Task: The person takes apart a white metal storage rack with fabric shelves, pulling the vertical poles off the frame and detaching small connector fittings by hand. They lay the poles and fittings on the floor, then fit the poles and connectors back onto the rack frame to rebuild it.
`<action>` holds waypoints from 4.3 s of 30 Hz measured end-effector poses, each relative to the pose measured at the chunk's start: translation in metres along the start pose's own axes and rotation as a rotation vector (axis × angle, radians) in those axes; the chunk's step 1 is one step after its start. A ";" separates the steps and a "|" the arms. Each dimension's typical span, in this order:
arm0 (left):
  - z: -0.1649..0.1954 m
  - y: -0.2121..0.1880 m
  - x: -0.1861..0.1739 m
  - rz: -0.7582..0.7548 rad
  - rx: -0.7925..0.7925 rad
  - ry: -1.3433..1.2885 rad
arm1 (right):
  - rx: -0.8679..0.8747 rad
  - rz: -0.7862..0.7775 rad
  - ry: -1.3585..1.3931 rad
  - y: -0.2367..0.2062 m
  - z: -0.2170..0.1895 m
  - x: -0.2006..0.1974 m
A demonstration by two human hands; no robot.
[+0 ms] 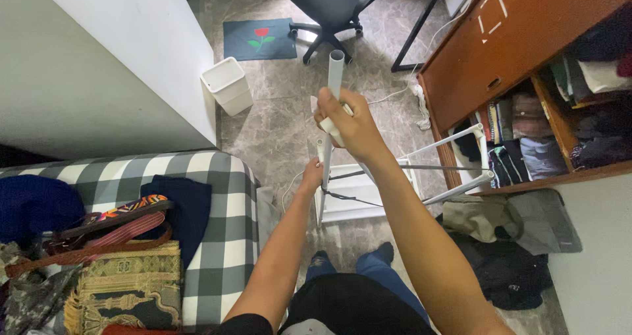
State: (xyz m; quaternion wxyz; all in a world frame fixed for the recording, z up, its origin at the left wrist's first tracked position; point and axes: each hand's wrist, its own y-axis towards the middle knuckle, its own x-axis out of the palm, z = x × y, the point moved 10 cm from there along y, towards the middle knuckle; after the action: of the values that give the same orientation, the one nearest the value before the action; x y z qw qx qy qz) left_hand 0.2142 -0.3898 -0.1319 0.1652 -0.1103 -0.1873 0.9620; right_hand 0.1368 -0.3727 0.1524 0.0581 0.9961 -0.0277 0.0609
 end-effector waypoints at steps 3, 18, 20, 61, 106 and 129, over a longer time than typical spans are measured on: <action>0.018 0.001 -0.012 0.142 0.112 0.139 | -0.002 -0.017 -0.057 0.003 -0.008 -0.003; 0.095 -0.034 0.025 -0.360 0.427 -0.441 | -0.154 0.065 -0.072 -0.016 -0.044 -0.015; 0.086 -0.030 0.025 -0.346 0.448 -0.428 | -0.159 0.069 -0.102 -0.016 -0.043 -0.016; 0.001 -0.051 0.023 -0.288 0.558 0.606 | -0.196 0.455 -0.290 -0.060 0.045 -0.028; 0.005 -0.051 0.020 -0.328 0.458 0.618 | -0.170 0.307 -0.494 -0.049 0.015 -0.045; 0.015 -0.047 0.026 -0.387 0.646 0.643 | -0.179 0.384 -0.490 -0.059 0.026 -0.044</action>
State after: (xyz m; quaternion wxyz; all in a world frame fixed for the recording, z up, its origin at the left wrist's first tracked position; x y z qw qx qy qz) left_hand 0.1993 -0.3440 -0.1031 0.4161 -0.3077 0.1637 0.8399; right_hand 0.0994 -0.3154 0.1145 0.1246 0.9486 -0.2335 -0.1735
